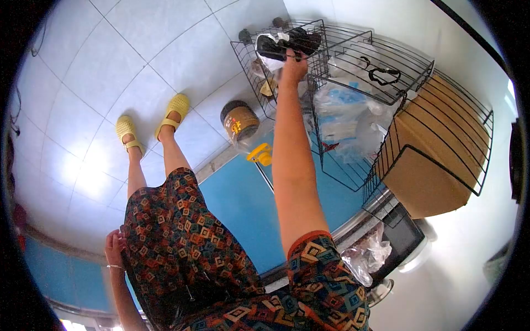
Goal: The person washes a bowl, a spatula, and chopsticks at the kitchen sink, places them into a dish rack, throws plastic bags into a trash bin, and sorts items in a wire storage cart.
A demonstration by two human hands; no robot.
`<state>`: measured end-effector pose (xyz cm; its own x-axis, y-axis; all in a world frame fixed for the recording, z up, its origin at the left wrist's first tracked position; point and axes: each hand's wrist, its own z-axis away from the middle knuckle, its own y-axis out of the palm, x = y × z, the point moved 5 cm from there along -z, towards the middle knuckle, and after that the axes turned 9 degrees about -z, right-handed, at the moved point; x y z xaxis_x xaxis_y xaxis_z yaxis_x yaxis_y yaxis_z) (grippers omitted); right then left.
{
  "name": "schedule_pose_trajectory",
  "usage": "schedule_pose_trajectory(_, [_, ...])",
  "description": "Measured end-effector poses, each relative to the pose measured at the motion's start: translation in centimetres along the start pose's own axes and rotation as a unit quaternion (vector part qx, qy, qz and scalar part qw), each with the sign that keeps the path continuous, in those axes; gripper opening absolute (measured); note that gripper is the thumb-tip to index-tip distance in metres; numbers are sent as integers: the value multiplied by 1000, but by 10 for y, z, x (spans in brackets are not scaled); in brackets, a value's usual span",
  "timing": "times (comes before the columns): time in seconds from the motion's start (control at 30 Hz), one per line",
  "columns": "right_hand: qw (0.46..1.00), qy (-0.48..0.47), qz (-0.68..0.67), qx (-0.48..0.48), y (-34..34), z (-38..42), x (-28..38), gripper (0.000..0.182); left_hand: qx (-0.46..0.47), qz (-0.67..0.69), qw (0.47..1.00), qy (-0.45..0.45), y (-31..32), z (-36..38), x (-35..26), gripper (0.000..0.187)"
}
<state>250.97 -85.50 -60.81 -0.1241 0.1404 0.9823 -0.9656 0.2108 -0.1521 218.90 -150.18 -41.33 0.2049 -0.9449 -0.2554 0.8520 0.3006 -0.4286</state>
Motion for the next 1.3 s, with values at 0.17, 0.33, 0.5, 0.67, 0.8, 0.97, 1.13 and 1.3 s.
schedule_pose_trajectory(0.17, [933, 177, -276, -145, -26, 64, 8, 41, -8, 26, 1000, 0, -4, 1, 0, 33])
schedule_pose_trajectory(0.33, [889, 213, -364, -175, -24, 80, 14, 34, 1, 4, 1000, 14, 0, 4, -15, 33])
schedule_pose_trajectory(0.5, [872, 198, -420, -152, -31, 63, 11, 26, -2, 10, 1000, 21, -2, 3, -6, 32])
schedule_pose_trajectory(0.67, [868, 208, -413, -180, -58, 57, -12, 27, -1, -12, 1000, 10, -6, 0, 0, 30])
schedule_pose_trajectory(0.8, [938, 209, -212, -175, -71, 64, -17, 30, 13, -18, 999, 29, -3, -2, -5, 28])
schedule_pose_trajectory(0.97, [980, 75, 161, -88, -78, 59, -1, 36, 26, 3, 998, 52, 9, -5, -23, 26])
schedule_pose_trajectory(1.13, [923, -168, 343, -38, -41, 91, 67, 43, 27, 8, 1000, 3, 7, -4, -25, 25])
schedule_pose_trajectory(1.3, [820, -252, 500, 120, 5, 68, 70, 45, 5, -57, 998, 36, -10, -22, 6, 30])
